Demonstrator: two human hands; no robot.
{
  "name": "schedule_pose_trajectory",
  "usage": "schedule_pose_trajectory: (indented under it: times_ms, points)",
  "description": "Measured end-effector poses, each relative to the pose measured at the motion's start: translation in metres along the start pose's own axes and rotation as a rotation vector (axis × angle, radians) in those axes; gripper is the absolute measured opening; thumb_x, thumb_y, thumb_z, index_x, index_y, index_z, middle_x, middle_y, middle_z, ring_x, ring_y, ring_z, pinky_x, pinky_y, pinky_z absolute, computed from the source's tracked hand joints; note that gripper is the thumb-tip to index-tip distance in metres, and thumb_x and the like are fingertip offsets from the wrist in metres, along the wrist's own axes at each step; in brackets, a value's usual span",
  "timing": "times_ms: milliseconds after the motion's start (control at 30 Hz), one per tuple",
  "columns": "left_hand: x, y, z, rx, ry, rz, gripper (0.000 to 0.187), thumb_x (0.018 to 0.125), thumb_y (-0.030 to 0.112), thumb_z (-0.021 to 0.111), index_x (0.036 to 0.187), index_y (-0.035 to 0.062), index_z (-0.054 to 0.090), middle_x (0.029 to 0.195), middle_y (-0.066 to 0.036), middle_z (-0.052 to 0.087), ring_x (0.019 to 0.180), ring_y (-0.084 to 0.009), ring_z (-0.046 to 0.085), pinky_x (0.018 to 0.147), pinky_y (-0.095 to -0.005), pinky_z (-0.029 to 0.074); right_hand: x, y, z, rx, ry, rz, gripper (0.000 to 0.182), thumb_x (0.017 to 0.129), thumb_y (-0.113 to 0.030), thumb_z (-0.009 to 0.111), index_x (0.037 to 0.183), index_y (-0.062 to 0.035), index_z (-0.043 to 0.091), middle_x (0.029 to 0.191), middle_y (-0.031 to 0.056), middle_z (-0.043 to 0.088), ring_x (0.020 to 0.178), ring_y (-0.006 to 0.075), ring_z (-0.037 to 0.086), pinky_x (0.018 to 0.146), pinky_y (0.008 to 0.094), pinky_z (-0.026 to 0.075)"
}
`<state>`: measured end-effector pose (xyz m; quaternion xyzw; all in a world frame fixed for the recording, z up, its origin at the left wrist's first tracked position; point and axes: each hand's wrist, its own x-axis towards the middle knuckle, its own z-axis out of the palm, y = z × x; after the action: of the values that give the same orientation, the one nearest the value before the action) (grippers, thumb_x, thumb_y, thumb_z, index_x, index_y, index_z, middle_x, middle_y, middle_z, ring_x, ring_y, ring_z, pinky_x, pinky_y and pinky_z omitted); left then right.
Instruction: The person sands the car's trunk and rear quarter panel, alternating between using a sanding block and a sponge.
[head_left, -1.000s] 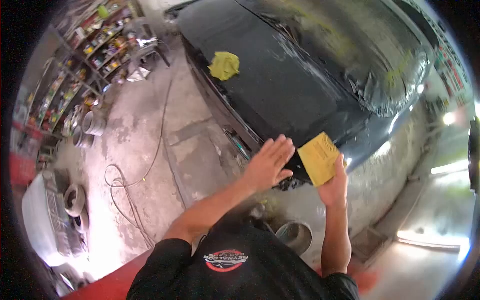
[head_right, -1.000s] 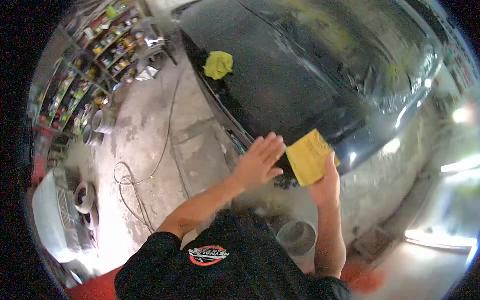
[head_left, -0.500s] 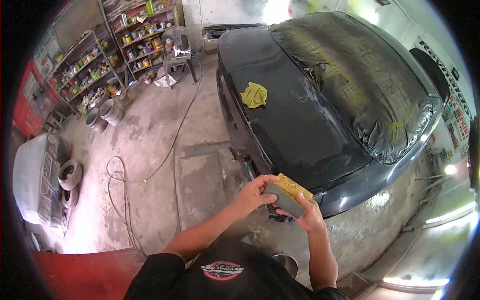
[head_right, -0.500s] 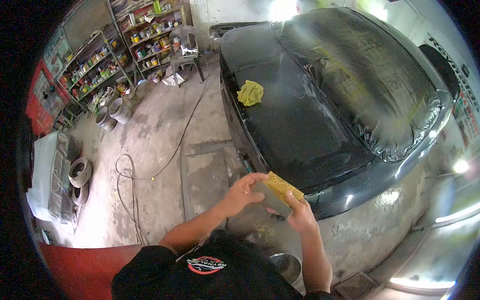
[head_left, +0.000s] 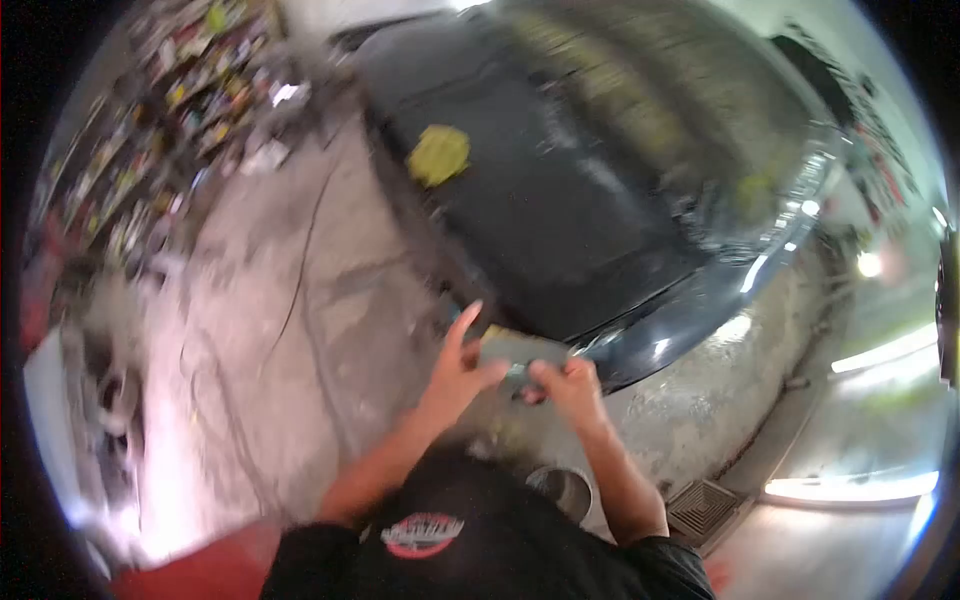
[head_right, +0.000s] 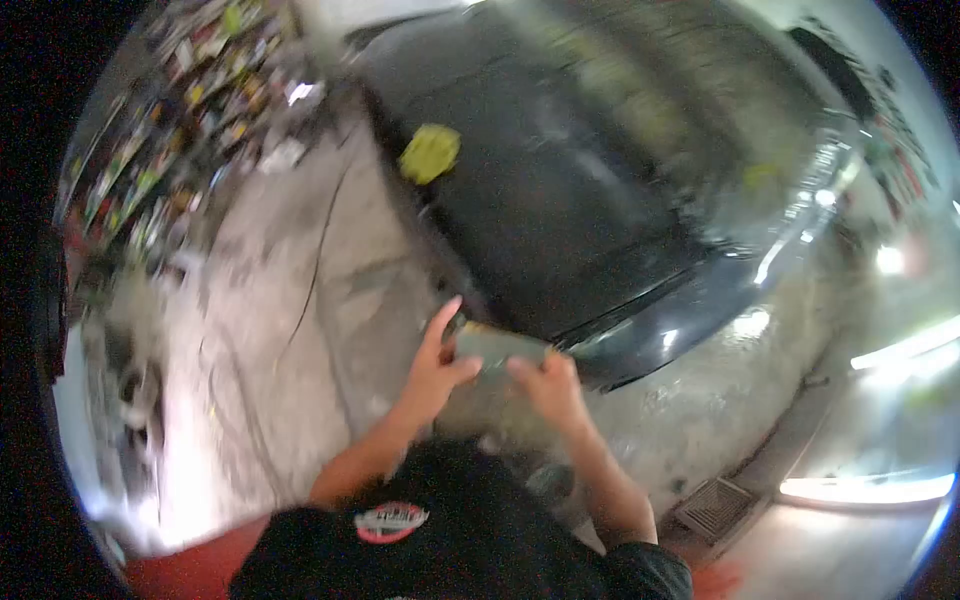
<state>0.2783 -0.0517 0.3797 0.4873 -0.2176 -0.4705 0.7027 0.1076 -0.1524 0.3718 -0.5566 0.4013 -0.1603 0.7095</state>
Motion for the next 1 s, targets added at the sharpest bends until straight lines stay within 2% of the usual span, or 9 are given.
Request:
schedule_pose_trajectory:
  times_ms: [233,267,400,500,567,667,733,867,1000]
  points:
    - [0.012,-0.006,-0.021,0.21,-0.156,-0.095,0.028,0.087,-0.005,0.07,0.114,-0.0015,0.067,0.096,-0.005,0.071,0.083,-0.0121,0.066,0.072,-0.0275,0.054,-0.012,-0.011,-0.002,0.137,-0.113,-0.172,0.039,0.097,-0.031,0.072,0.122,-0.0012,0.067,0.107,0.0049,0.07,0.091,0.0103,0.065,0.072,0.0272,0.056]
    - [0.014,0.0,-0.019,0.226,-0.157,-0.082,0.022,0.087,-0.004,0.071,0.108,-0.0012,0.07,0.092,-0.004,0.071,0.079,-0.0106,0.065,0.07,-0.0263,0.053,-0.005,-0.005,-0.013,0.113,-0.268,-0.212,0.059,0.099,-0.035,0.067,0.145,-0.0024,0.052,0.13,0.0082,0.064,0.108,0.0153,0.065,0.094,0.0347,0.055]
    - [0.036,0.011,-0.019,0.282,-0.312,-0.052,0.022,0.085,-0.003,0.073,0.107,0.0008,0.07,0.09,-0.004,0.071,0.078,-0.0108,0.065,0.071,-0.0272,0.053,0.0,-0.011,-0.012,0.137,-0.528,-0.238,0.087,0.102,-0.045,0.06,0.165,-0.0094,0.012,0.161,0.0113,0.035,0.134,0.0221,0.051,0.116,0.0398,0.038]
    - [0.055,0.026,-0.007,0.407,-0.314,0.011,0.024,0.084,-0.001,0.074,0.108,0.0003,0.07,0.094,-0.004,0.071,0.082,-0.011,0.065,0.075,-0.0283,0.054,-0.011,-0.041,-0.006,0.018,-0.372,-0.164,0.08,0.104,-0.047,0.055,0.165,-0.0112,0.017,0.156,0.0102,0.042,0.13,0.0201,0.051,0.111,0.0372,0.042]
    - [0.089,0.016,-0.008,0.543,-0.279,0.232,0.028,0.086,0.001,0.075,0.113,-0.0004,0.069,0.099,-0.004,0.07,0.087,-0.012,0.065,0.079,-0.0302,0.054,0.009,-0.045,-0.015,-0.322,-0.232,-0.243,0.063,0.108,-0.049,0.048,0.16,-0.0146,0.037,0.121,0.0,0.055,0.106,0.0118,0.049,0.098,0.0343,0.045]
    - [0.132,0.031,-0.004,0.771,-0.075,0.631,0.036,0.089,0.011,0.075,0.122,0.0012,0.067,0.111,-0.012,0.071,0.098,-0.0237,0.068,0.092,-0.0369,0.053,0.03,-0.059,-0.021,-0.587,0.041,-0.45,0.059,0.105,-0.023,0.054,0.157,-0.0017,0.034,0.164,0.0217,0.03,0.151,0.0319,0.032,0.124,0.0414,0.027]
    - [0.18,0.048,-0.004,1.071,0.076,1.089,0.039,0.088,0.023,0.077,0.122,0.0068,0.067,0.122,-0.016,0.067,0.119,-0.0367,0.058,0.104,-0.047,0.043,0.056,-0.046,-0.025,-0.931,0.164,-0.776,0.063,0.102,-0.017,0.058,0.154,0.0051,0.031,0.158,0.0307,0.035,0.146,0.0469,0.036,0.121,0.0465,0.031]
    - [0.263,0.061,-0.018,1.677,0.316,1.087,0.048,0.094,0.046,0.067,0.131,0.0163,0.066,0.155,-0.013,0.043,0.141,-0.0363,0.041,0.11,-0.0599,0.037,0.057,-0.03,-0.018,-1.509,0.038,-0.758,0.067,0.092,-0.014,0.059,0.152,0.0068,0.036,0.161,0.0273,0.03,0.149,0.0434,0.032,0.119,0.0531,0.032]
    - [0.329,0.05,-0.067,1.703,0.297,1.017,0.049,0.095,0.043,0.066,0.137,0.0196,0.061,0.155,-0.005,0.043,0.139,-0.0373,0.04,0.11,-0.0636,0.037,0.04,-0.006,-0.023,-1.724,-0.02,-0.661,0.08,0.089,-0.025,0.068,0.153,0.0083,0.032,0.164,0.0277,0.025,0.151,0.0432,0.027,0.12,0.0551,0.029]
